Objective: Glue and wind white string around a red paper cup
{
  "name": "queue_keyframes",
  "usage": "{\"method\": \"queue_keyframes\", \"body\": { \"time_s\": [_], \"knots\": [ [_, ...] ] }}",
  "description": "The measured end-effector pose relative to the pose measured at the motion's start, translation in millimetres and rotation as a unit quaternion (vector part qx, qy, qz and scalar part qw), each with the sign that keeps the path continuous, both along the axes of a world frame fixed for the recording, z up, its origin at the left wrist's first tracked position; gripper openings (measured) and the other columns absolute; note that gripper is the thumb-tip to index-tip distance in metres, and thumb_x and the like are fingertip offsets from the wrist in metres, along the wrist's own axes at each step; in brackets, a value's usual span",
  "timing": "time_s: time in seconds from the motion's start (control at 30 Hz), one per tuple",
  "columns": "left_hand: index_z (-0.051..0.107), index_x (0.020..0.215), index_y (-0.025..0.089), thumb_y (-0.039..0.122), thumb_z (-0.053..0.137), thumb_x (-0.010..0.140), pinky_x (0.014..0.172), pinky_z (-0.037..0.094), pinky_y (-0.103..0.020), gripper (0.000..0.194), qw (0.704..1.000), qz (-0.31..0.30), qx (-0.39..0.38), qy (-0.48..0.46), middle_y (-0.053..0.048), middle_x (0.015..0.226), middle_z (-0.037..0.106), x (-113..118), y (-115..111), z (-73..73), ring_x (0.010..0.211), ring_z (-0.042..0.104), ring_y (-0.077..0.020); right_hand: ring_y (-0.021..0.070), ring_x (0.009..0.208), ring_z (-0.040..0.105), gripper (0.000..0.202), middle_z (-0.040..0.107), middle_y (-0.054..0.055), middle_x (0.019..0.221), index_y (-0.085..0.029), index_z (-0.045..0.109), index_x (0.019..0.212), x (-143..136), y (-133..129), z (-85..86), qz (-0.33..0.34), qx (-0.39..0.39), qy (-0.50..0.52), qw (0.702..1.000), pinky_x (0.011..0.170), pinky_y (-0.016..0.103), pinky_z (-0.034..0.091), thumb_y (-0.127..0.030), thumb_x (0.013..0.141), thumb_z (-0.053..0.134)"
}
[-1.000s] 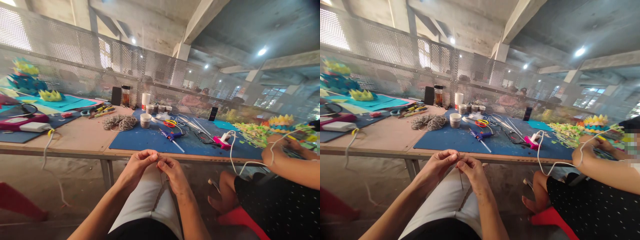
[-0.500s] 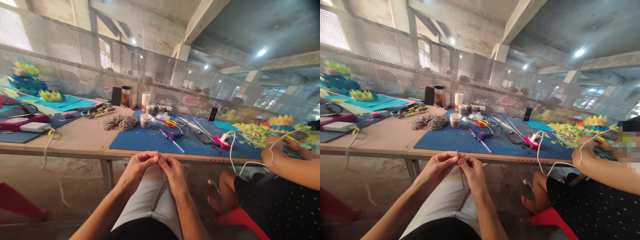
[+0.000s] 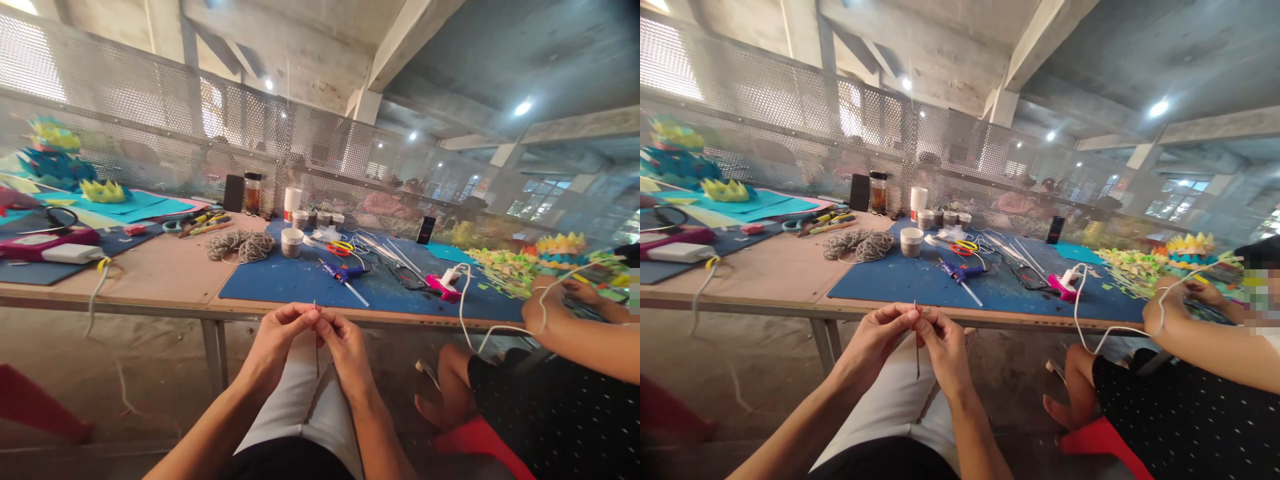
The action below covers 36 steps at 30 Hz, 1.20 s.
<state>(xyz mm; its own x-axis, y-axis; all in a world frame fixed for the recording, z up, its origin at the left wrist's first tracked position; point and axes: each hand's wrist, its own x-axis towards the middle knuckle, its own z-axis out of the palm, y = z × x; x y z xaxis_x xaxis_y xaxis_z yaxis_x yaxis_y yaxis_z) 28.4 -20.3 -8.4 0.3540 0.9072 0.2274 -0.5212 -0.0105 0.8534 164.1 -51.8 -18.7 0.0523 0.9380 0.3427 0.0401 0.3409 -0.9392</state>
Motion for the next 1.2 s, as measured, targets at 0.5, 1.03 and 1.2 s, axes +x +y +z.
{"method": "queue_keyframes", "body": {
  "time_s": [0.5, 1.03, 1.2],
  "knots": [
    [0.079, 0.08, 0.017, 0.034, 0.081, 0.077, 0.081, 0.049, -0.031, 0.017, 0.981, 0.081, 0.099, 0.148, -0.007, 0.086, 0.076, 0, -3, -2.9, 0.086, 0.066, -0.0239, 0.016, 0.08, 0.061, 0.011, 0.064, 0.002, 0.09, -0.022, 0.067, 0.088, 7, -4, 15.4, -0.153, 0.133, -0.128, 0.971, 0.073, 0.027, 0.049, -0.031, 0.094, 0.064],
    [0.082, 0.096, 0.018, 0.03, 0.081, 0.076, 0.069, 0.047, -0.023, 0.023, 0.996, 0.005, -0.017, 0.088, -0.005, 0.083, 0.075, 1, -4, -4.2, 0.069, 0.06, -0.0135, 0.016, 0.078, 0.061, 0.019, 0.063, 0.002, 0.086, -0.021, 0.064, 0.084, 12, 3, 8.3, -0.168, 0.106, -0.071, 0.978, 0.074, 0.027, 0.048, -0.037, 0.095, 0.062],
    [0.081, 0.099, 0.02, 0.028, 0.081, 0.077, 0.066, 0.047, -0.023, 0.023, 0.997, 0.005, 0.0, 0.075, -0.004, 0.084, 0.075, 2, -5, -8.3, 0.064, 0.059, -0.0114, 0.0156, 0.077, 0.059, 0.019, 0.062, 0.002, 0.086, -0.021, 0.064, 0.085, 12, 3, 9.3, -0.175, 0.106, -0.066, 0.977, 0.074, 0.027, 0.047, -0.037, 0.095, 0.063]
  ]
}}
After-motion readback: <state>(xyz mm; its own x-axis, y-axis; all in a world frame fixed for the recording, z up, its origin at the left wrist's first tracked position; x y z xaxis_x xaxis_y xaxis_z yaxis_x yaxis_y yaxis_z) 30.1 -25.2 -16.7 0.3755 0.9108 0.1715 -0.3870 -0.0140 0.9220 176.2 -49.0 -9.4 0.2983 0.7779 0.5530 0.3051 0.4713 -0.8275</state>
